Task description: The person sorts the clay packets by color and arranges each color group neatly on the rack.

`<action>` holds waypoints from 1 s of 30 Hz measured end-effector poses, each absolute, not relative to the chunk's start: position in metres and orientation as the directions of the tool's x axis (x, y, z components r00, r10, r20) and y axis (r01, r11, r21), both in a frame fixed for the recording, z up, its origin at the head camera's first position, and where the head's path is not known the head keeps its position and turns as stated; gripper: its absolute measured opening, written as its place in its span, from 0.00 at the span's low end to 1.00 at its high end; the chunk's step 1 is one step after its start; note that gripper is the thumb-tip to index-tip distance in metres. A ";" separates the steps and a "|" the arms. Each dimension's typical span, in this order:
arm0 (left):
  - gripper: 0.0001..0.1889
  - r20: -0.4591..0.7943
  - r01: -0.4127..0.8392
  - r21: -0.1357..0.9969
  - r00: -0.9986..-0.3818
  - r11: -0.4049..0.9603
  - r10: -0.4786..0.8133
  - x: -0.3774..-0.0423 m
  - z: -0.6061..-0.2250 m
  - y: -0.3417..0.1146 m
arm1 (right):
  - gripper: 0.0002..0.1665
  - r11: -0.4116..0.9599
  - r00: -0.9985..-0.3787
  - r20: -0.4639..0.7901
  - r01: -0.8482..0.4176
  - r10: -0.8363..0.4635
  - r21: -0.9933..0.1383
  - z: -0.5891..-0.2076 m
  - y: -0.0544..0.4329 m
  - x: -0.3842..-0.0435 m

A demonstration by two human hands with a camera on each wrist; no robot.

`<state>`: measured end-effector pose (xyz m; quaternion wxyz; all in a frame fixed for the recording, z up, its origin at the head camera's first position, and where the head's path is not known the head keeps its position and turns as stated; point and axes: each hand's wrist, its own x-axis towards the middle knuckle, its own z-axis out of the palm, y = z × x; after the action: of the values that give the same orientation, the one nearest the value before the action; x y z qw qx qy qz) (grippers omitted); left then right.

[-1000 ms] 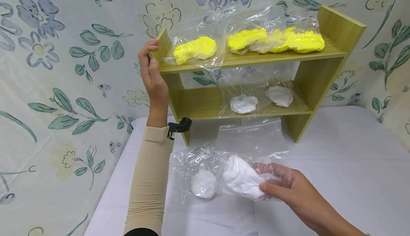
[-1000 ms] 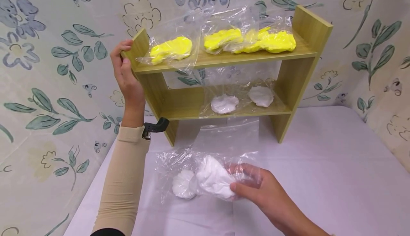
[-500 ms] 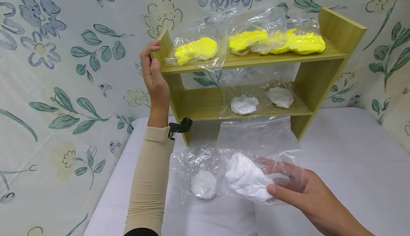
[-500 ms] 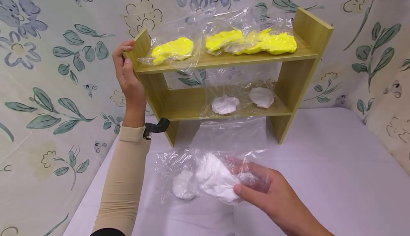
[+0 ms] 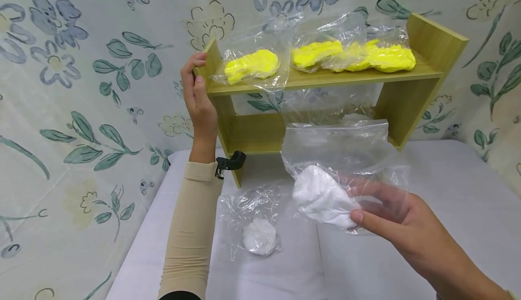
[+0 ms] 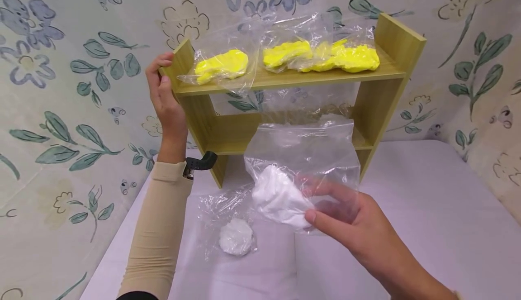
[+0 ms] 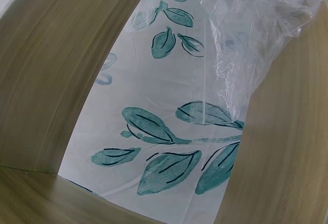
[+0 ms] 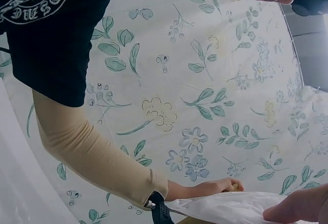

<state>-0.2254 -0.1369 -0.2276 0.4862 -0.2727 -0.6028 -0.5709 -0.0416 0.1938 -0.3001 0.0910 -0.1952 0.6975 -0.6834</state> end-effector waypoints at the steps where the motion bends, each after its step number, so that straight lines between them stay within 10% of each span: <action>1: 0.16 0.897 0.883 0.425 -0.380 0.200 -0.225 -0.225 -0.228 -0.137 | 0.19 -0.014 -0.905 0.155 -0.163 -0.395 -0.987 -0.299 0.193 -0.045; 30: 0.18 0.904 0.886 0.416 -0.378 0.206 -0.201 -0.223 -0.227 -0.138 | 0.16 -0.048 -0.944 0.074 -0.061 -0.323 -0.997 -0.281 0.162 -0.159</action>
<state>-0.2234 -0.1376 -0.2267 0.4818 -0.2810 -0.6089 -0.5640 -0.1593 0.1622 -0.2808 0.0920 -0.1404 0.6837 -0.7102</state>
